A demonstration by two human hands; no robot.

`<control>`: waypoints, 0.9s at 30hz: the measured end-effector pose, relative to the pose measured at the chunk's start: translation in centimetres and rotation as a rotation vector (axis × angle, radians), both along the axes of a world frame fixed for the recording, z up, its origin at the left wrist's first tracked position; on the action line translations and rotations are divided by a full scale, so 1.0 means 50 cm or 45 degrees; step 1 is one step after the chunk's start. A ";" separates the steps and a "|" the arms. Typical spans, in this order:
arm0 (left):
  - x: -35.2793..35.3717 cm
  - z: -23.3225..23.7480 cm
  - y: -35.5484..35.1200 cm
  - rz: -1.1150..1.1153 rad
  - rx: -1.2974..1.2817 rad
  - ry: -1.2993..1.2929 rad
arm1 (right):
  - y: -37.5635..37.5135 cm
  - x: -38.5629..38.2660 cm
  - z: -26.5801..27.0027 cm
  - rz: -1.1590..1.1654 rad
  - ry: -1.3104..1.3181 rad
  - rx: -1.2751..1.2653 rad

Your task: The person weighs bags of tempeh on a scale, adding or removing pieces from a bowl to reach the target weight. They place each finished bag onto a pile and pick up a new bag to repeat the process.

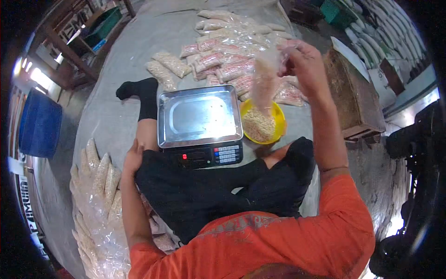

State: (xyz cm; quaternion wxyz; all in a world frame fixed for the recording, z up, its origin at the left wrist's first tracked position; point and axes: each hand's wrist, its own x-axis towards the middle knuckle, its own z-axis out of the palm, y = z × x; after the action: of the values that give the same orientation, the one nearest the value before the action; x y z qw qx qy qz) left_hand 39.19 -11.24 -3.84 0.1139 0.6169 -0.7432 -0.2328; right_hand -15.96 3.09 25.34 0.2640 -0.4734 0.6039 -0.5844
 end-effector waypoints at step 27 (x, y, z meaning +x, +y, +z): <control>-0.227 0.255 -0.117 0.273 0.483 0.081 | -0.705 -0.888 -0.700 -0.503 1.294 0.380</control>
State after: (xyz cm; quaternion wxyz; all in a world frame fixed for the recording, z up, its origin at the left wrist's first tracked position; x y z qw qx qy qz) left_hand 27.84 -17.09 8.92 0.0433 0.6952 -0.6123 -0.3741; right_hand -60.34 -32.16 -9.65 -0.1101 -0.5307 0.8084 -0.2296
